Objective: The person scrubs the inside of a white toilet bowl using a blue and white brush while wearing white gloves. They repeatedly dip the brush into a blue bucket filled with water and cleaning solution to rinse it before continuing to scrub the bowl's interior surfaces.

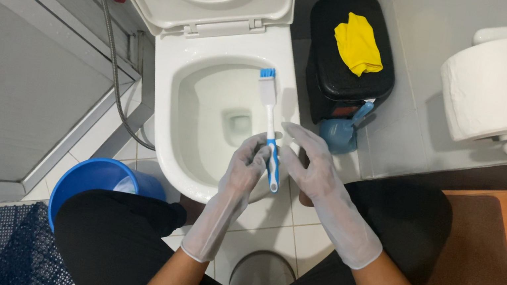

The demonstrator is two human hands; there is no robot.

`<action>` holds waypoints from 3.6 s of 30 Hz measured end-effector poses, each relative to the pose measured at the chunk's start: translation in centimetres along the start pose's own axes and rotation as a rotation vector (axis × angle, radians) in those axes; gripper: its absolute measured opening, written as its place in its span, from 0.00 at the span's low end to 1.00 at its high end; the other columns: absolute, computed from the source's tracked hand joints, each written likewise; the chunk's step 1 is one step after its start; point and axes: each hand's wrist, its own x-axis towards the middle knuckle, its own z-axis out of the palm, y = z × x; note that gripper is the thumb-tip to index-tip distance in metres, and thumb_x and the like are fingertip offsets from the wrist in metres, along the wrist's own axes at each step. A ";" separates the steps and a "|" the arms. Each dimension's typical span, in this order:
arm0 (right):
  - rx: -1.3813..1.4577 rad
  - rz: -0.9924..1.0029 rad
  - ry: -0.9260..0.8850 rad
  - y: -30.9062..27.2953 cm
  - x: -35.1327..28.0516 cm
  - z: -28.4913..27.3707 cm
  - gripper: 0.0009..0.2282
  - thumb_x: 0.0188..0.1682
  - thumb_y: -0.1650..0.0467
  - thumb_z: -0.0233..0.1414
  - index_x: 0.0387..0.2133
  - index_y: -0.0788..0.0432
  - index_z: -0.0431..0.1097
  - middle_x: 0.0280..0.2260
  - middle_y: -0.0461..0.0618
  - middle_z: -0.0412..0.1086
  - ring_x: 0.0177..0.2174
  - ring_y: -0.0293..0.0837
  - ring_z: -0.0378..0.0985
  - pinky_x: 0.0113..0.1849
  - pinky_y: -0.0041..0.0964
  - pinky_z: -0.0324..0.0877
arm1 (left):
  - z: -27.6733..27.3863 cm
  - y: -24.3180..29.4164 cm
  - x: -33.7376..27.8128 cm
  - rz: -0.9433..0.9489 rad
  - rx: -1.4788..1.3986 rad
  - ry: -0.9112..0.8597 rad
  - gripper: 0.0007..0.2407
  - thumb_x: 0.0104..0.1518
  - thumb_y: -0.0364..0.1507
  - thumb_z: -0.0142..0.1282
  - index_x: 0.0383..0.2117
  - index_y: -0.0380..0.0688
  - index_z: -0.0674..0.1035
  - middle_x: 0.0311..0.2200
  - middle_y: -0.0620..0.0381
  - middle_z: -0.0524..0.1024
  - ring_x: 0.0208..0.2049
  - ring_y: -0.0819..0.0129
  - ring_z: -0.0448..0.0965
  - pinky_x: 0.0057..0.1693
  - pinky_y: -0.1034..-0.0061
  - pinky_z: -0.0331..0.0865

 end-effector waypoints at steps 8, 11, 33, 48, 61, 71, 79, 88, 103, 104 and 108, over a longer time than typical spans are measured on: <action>0.034 0.056 -0.008 -0.5 -0.1 -0.5 0.19 0.56 0.59 0.60 0.59 0.48 0.76 0.55 0.51 0.77 0.60 0.52 0.75 0.64 0.50 0.65 | -1.1 -2.1 1.1 0.097 0.073 -0.089 0.14 0.71 0.25 0.49 0.60 0.40 0.79 0.42 0.47 0.83 0.44 0.67 0.82 0.54 0.68 0.81; 0.045 0.053 0.009 -0.1 0.0 0.1 0.19 0.55 0.58 0.61 0.58 0.48 0.77 0.53 0.51 0.78 0.58 0.52 0.76 0.63 0.48 0.67 | -1.6 -4.7 2.1 0.135 0.052 -0.118 0.15 0.71 0.25 0.48 0.61 0.39 0.79 0.43 0.47 0.81 0.46 0.66 0.80 0.56 0.66 0.79; 0.055 0.033 0.032 0.6 -0.2 0.0 0.15 0.55 0.62 0.63 0.53 0.51 0.79 0.47 0.52 0.79 0.53 0.51 0.78 0.60 0.46 0.70 | -0.2 -1.5 0.1 0.021 0.047 -0.092 0.15 0.69 0.24 0.54 0.61 0.42 0.81 0.43 0.54 0.81 0.45 0.72 0.76 0.54 0.73 0.76; 0.079 0.025 0.046 0.6 -0.1 0.3 0.13 0.56 0.64 0.63 0.52 0.51 0.80 0.47 0.50 0.80 0.52 0.47 0.79 0.59 0.44 0.71 | -0.5 -2.3 0.6 0.043 0.112 -0.047 0.16 0.63 0.26 0.66 0.57 0.47 0.83 0.38 0.59 0.79 0.41 0.76 0.75 0.50 0.78 0.77; 0.150 0.157 0.033 0.1 0.1 0.5 0.13 0.56 0.63 0.63 0.52 0.52 0.80 0.47 0.52 0.80 0.52 0.48 0.80 0.59 0.47 0.72 | -0.2 -0.9 0.0 0.049 0.219 -0.019 0.16 0.62 0.26 0.67 0.57 0.46 0.83 0.38 0.59 0.76 0.40 0.75 0.76 0.48 0.76 0.80; 0.400 0.342 0.074 3.6 0.7 1.1 0.12 0.56 0.63 0.63 0.49 0.54 0.81 0.43 0.50 0.80 0.46 0.39 0.79 0.55 0.42 0.74 | 0.1 2.2 -2.1 0.018 0.291 -0.051 0.15 0.63 0.27 0.66 0.57 0.48 0.83 0.38 0.61 0.72 0.41 0.73 0.75 0.50 0.71 0.78; 0.590 0.394 0.100 2.0 1.1 0.0 0.06 0.56 0.65 0.64 0.42 0.52 0.83 0.37 0.41 0.81 0.38 0.31 0.74 0.44 0.32 0.76 | -0.4 1.6 -1.8 0.019 0.441 -0.101 0.18 0.62 0.29 0.65 0.60 0.50 0.81 0.40 0.61 0.73 0.38 0.73 0.75 0.47 0.75 0.79; 0.496 0.232 -0.001 2.6 0.3 1.2 0.10 0.56 0.72 0.62 0.47 0.64 0.80 0.41 0.60 0.81 0.41 0.45 0.83 0.44 0.43 0.79 | -9.5 2.8 2.0 0.164 0.840 -0.038 0.18 0.62 0.38 0.59 0.59 0.57 0.82 0.52 0.51 0.85 0.57 0.48 0.84 0.64 0.55 0.76; -0.174 0.294 -0.226 -2.7 0.6 -1.5 0.16 0.61 0.69 0.52 0.59 0.61 0.78 0.56 0.59 0.77 0.56 0.51 0.78 0.57 0.47 0.72 | -45.8 2.7 -9.0 -0.714 1.332 0.367 0.22 0.62 0.26 0.44 0.62 0.62 0.79 0.56 0.46 0.82 0.57 0.46 0.83 0.61 0.52 0.76; -0.157 0.259 -0.206 -3.0 0.2 -1.1 0.13 0.63 0.72 0.53 0.58 0.64 0.78 0.54 0.60 0.78 0.54 0.50 0.79 0.58 0.45 0.73 | -47.6 -0.9 -8.0 -0.795 1.341 0.276 0.25 0.57 0.24 0.51 0.63 0.58 0.80 0.60 0.50 0.81 0.60 0.50 0.82 0.64 0.56 0.76; -0.448 0.321 -0.237 -3.9 -0.1 0.2 0.15 0.64 0.67 0.54 0.62 0.53 0.78 0.58 0.56 0.78 0.56 0.55 0.77 0.55 0.63 0.69 | -48.7 -7.8 -3.9 -0.949 1.265 0.246 0.16 0.66 0.28 0.50 0.56 0.47 0.85 0.59 0.49 0.82 0.61 0.50 0.82 0.61 0.56 0.78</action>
